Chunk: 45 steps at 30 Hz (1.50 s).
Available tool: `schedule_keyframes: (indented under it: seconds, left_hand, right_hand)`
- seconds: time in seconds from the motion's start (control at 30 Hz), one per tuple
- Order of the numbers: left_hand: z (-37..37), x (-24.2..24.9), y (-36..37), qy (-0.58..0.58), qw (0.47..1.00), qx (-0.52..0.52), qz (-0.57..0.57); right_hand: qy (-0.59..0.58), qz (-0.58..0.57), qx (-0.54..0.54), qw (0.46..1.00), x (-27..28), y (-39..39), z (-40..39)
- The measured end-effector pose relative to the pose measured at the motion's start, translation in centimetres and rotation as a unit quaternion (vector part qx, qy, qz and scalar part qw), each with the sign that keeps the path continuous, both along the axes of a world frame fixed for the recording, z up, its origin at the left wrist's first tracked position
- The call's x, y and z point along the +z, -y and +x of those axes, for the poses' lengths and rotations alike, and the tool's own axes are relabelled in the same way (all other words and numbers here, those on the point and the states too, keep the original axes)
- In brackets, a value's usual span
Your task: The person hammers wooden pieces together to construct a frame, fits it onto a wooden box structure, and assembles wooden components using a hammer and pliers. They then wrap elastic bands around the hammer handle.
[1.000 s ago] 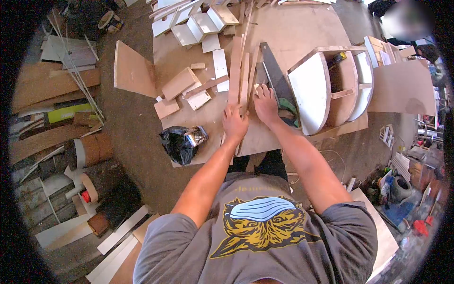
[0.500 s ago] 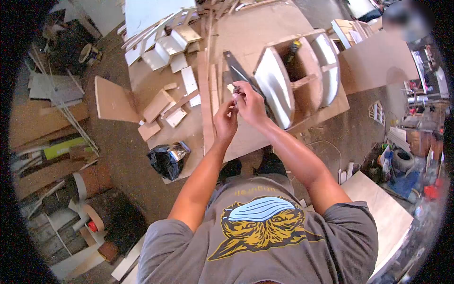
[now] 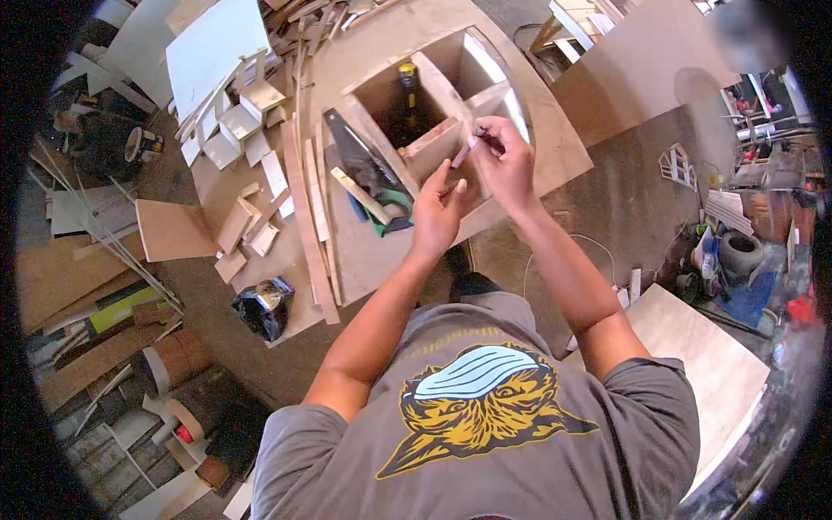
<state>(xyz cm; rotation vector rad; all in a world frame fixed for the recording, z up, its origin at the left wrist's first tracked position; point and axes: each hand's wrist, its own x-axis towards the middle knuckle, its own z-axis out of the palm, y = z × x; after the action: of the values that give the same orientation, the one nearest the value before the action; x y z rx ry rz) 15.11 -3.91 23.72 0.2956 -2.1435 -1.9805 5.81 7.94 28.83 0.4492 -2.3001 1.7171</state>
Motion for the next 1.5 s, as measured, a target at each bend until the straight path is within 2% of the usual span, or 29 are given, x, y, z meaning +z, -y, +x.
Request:
schedule_keyframes:
  seconds: [0.03, 0.1, 0.13, 0.17, 0.2, 0.27, 0.3, 0.4, 0.53, 0.6, 0.67, 0.8, 0.93, 0.97, 1.07, 1.1, 1.2, 1.33, 1.5]
  left_hand:
    - [-0.3, -1.4, -1.4, 0.121, 0.992, -0.015, 0.044]
    - [-0.7, -5.2, -3.0, 0.133, 0.979, 0.031, 0.150]
    - [-0.7, -7.3, -3.6, 0.136, 0.968, 0.055, 0.202]
    - [-0.3, -9.3, -3.8, 0.199, 0.921, 0.061, 0.329]
    - [-0.1, -11.8, -4.2, 0.205, 0.909, 0.078, 0.355]
    - [0.2, -16.1, -4.5, 0.214, 0.881, 0.112, 0.406]
    - [-0.4, -16.7, -4.8, 0.254, 0.866, 0.152, 0.403]
    - [-1.1, -14.5, -5.1, 0.306, 0.863, 0.191, 0.354]
    - [-0.6, -14.9, -5.5, 0.282, 0.868, 0.214, 0.347]
    - [-0.4, -15.2, -5.5, 0.278, 0.871, 0.211, 0.347]
    - [0.1, -13.4, -5.6, 0.282, 0.880, 0.201, 0.324]
    - [1.5, -8.6, -5.1, 0.258, 0.909, 0.133, 0.299]
    - [3.3, -5.4, -3.4, 0.115, 0.963, 0.072, 0.234]
    - [4.0, -4.4, -2.8, 0.076, 0.961, 0.055, 0.260]
    - [6.6, -1.6, -0.1, 0.040, 0.972, 0.073, 0.222]
    - [7.4, -2.2, 0.9, 0.023, 0.976, 0.095, 0.196]
    - [10.6, -1.2, 4.7, 0.018, 0.979, 0.128, 0.160]
    - [16.1, -0.6, 10.0, -0.016, 0.972, 0.171, 0.163]
    - [25.6, -4.0, 17.9, 0.026, 0.959, 0.244, 0.139]
  right_hand:
    - [-0.035, 0.047, -0.001, 0.998, -1.7, -1.4, -0.2]
    - [-0.071, 0.125, 0.031, 0.989, -6.5, -2.4, -0.6]
    - [-0.031, 0.125, 0.064, 0.990, -7.3, -2.1, 0.1]
    - [-0.014, 0.188, 0.087, 0.978, -8.9, -1.7, 0.5]
    - [0.003, 0.251, 0.110, 0.962, -10.5, -1.2, 0.7]
    - [0.021, 0.301, 0.133, 0.944, -12.7, 0.2, 0.9]
    - [0.029, 0.325, 0.145, 0.934, -13.5, 0.7, 0.9]
    - [0.152, 0.362, 0.161, 0.906, -15.6, 2.0, -1.0]
    - [0.183, 0.383, 0.203, 0.882, -16.1, 1.2, -1.5]
    - [0.227, 0.386, 0.214, 0.868, -13.2, 0.6, -0.8]
    - [0.245, 0.410, 0.225, 0.849, -12.3, 0.1, -0.4]
    - [0.160, 0.254, 0.201, 0.933, -13.8, -0.7, 1.1]
    - [0.125, 0.101, 0.171, 0.972, -8.3, -0.1, 3.5]
    - [0.114, 0.061, 0.162, 0.978, -7.3, 0.3, 4.3]
    - [0.069, 0.028, 0.180, 0.981, -4.0, 2.0, 7.1]
    - [0.063, 0.023, 0.197, 0.978, -3.5, 2.9, 8.0]
    - [-0.043, 0.051, 0.220, 0.973, -3.7, 6.4, 10.8]
    - [-0.014, 0.043, 0.268, 0.962, -3.4, 12.7, 16.1]
    - [0.026, 0.091, 0.300, 0.949, -5.9, 20.9, 24.5]
